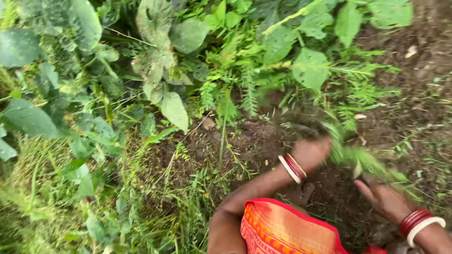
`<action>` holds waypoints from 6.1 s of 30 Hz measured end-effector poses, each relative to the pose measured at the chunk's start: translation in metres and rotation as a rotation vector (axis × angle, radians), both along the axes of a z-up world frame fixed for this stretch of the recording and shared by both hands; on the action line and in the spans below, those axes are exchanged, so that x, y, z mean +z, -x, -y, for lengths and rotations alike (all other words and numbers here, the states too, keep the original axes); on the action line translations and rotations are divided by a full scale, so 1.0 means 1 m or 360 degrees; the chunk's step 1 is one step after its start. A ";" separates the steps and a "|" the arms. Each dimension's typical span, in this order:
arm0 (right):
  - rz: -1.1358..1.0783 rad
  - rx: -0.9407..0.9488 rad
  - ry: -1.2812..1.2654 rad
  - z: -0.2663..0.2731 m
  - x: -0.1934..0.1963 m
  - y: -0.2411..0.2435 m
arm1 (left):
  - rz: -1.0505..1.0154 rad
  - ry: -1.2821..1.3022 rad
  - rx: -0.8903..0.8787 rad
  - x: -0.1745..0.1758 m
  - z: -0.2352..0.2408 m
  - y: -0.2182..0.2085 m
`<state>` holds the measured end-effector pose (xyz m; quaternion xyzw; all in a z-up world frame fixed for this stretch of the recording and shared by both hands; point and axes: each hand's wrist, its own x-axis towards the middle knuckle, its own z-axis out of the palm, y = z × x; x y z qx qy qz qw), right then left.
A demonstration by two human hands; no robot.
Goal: Weeding an agricultural field or harvesting small plants using a sickle.
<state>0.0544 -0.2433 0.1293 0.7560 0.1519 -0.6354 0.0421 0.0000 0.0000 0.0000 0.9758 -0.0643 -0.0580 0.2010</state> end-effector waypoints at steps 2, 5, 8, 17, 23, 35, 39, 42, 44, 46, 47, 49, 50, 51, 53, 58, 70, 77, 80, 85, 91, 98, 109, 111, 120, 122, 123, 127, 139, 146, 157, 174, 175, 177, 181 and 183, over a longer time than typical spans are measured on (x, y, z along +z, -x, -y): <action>0.0393 -0.0231 -0.0157 0.025 0.002 -0.006 | -0.0025 0.0453 -0.0489 0.024 0.027 -0.003; 0.0409 -0.0289 -0.0172 0.128 -0.045 0.043 | -0.0065 0.0668 -0.0267 0.005 0.042 -0.015; 0.0600 -0.0422 -0.0200 0.171 -0.051 0.065 | -0.0169 0.0453 0.0383 -0.074 0.019 -0.026; 0.0456 -0.1179 -0.0067 0.004 -0.010 -0.017 | -0.0152 0.0546 0.0706 0.046 -0.024 -0.120; 0.0863 -0.0696 -0.0438 0.029 -0.059 0.005 | -0.0113 0.0309 0.0405 0.007 -0.005 -0.142; 0.0358 -0.0907 -0.0065 -0.009 -0.022 0.019 | -0.0308 0.0926 0.0765 -0.067 0.028 -0.122; 0.0657 -0.0695 -0.0253 0.075 -0.047 0.076 | -0.0006 -0.0034 -0.0120 -0.070 0.050 -0.060; 0.0446 -0.0441 -0.0252 0.132 -0.094 0.094 | -0.0197 0.0407 -0.0415 -0.030 0.078 -0.030; 0.0167 -0.1945 -0.0998 0.191 -0.145 0.139 | 0.0357 0.0884 -0.0646 0.016 0.086 -0.019; 0.0515 -0.1703 -0.0841 0.157 -0.113 0.117 | 0.0126 0.1000 -0.0494 0.042 0.073 -0.048; 0.0826 -0.1443 -0.0657 0.143 -0.094 0.106 | -0.0124 0.1117 -0.0318 0.057 0.068 -0.060; 0.0749 -0.1397 -0.0353 0.072 -0.041 0.052 | -0.0212 0.0836 -0.0082 -0.024 0.062 -0.066; 0.0661 -0.1358 -0.0049 0.037 -0.007 0.030 | -0.0311 0.0547 0.0147 -0.064 0.058 -0.070; 0.0664 -0.1356 -0.0052 0.020 0.002 0.018 | -0.0307 0.0547 0.0149 -0.059 0.038 -0.081; 0.0543 -0.1506 -0.0146 -0.016 0.019 -0.006 | 0.0012 0.0918 0.0666 -0.048 -0.001 -0.102; 0.0497 -0.1374 -0.0156 -0.041 -0.006 -0.033 | -0.0452 0.0677 0.0685 0.019 -0.007 -0.156; 0.0550 -0.1347 -0.0220 -0.107 0.012 -0.078 | 0.0011 0.0611 0.0481 0.002 -0.001 -0.193; 0.0505 -0.0883 -0.0255 0.092 -0.097 0.186 | 0.0213 0.0792 0.0351 0.009 0.000 -0.161; 0.0973 -0.0902 -0.0292 0.101 -0.104 0.156 | 0.0527 0.1135 0.0856 0.007 0.019 -0.136; 0.0760 -0.1197 -0.0052 -0.011 0.004 0.018 | 0.0026 0.1178 0.1199 -0.034 -0.024 -0.094; 0.0622 -0.1046 -0.0202 -0.102 0.022 -0.068 | 0.0048 0.0804 0.1235 -0.048 -0.033 -0.138; 0.0666 -0.0777 -0.0172 -0.132 0.020 -0.076 | -0.0197 0.0762 0.1001 -0.013 -0.050 -0.183; 0.0813 -0.0584 -0.0299 -0.084 -0.050 0.003 | -0.0193 0.0609 0.0816 -0.049 -0.037 -0.151; 0.0716 -0.0526 -0.0226 -0.035 -0.059 0.060 | -0.0382 0.0606 0.0855 -0.057 -0.045 -0.140; 0.0838 -0.0913 -0.0044 -0.036 -0.049 0.012 | -0.0125 0.0919 0.1052 -0.048 -0.055 -0.080; 0.1138 -0.0506 -0.0490 -0.045 -0.047 -0.011 | -0.0321 0.1025 0.1051 -0.042 -0.049 -0.073; 0.1138 -0.0503 -0.0492 -0.055 -0.037 -0.016 | -0.0318 0.1026 0.1054 -0.025 -0.044 -0.074; 0.0793 -0.0953 -0.0325 -0.062 -0.026 -0.008 | 0.0249 0.0836 0.0272 0.063 -0.023 -0.084; 0.0803 -0.1392 -0.0219 -0.044 -0.013 0.002 | -0.0212 0.0605 0.0605 -0.054 -0.013 -0.155; 0.0611 -0.1231 -0.0163 -0.114 0.033 -0.097 | 0.0640 0.0823 0.0685 -0.144 0.043 -0.233; 0.0668 -0.1131 -0.0332 -0.095 -0.028 -0.079 | 0.0113 0.0965 0.0573 -0.079 0.015 -0.233; 0.1021 -0.0777 -0.0467 -0.054 -0.055 -0.029 | 0.0516 0.0022 0.0470 -0.104 0.024 -0.206; 0.0792 -0.0855 -0.0613 -0.021 -0.065 0.016 | 0.0259 0.0379 0.0381 -0.097 0.025 -0.197; 0.0547 -0.0913 -0.0760 0.002 -0.061 0.056 | 0.0000 0.0725 0.0296 -0.068 0.026 -0.175; 0.0700 -0.0627 -0.0073 -0.018 -0.044 0.017 | 0.0273 0.0722 -0.0108 0.002 0.016 -0.149; 0.0795 -0.0669 -0.0074 -0.016 -0.030 0.008 | 0.0437 0.0817 -0.0308 0.020 -0.001 -0.147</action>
